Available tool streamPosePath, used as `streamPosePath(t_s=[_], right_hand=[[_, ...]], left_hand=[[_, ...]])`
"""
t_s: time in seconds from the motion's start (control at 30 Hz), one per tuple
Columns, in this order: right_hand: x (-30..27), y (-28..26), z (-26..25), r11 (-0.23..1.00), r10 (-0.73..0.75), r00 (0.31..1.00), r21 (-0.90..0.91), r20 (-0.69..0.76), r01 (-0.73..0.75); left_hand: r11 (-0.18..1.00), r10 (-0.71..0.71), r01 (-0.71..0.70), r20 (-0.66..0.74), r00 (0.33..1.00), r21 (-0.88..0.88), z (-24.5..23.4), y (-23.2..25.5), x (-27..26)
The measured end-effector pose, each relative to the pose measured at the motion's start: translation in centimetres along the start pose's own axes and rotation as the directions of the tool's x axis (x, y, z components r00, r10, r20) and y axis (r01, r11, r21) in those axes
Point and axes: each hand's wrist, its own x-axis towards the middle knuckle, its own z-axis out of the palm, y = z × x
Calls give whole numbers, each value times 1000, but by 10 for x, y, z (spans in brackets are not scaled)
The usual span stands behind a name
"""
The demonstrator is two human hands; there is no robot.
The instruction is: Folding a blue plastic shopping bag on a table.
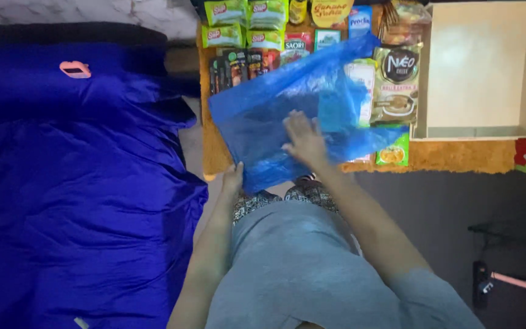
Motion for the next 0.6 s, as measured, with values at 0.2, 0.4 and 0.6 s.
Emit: streamPosePath(t_s=[0.2,0.4,0.6], right_hand=[[-22,57,-47,926,374,905,32,-202,-375],[-41,-18,-64,915,-259,959,290,-110,281],[-48,-55,-46,925,-356,922,85,-155,371]], left_hand=[[948,315,-317,-81,946,-18,2,-16,31],[815,94,9,149,984,-579,-9,37,-17],[875,94,8,186,978,-484,-4,30,-2]])
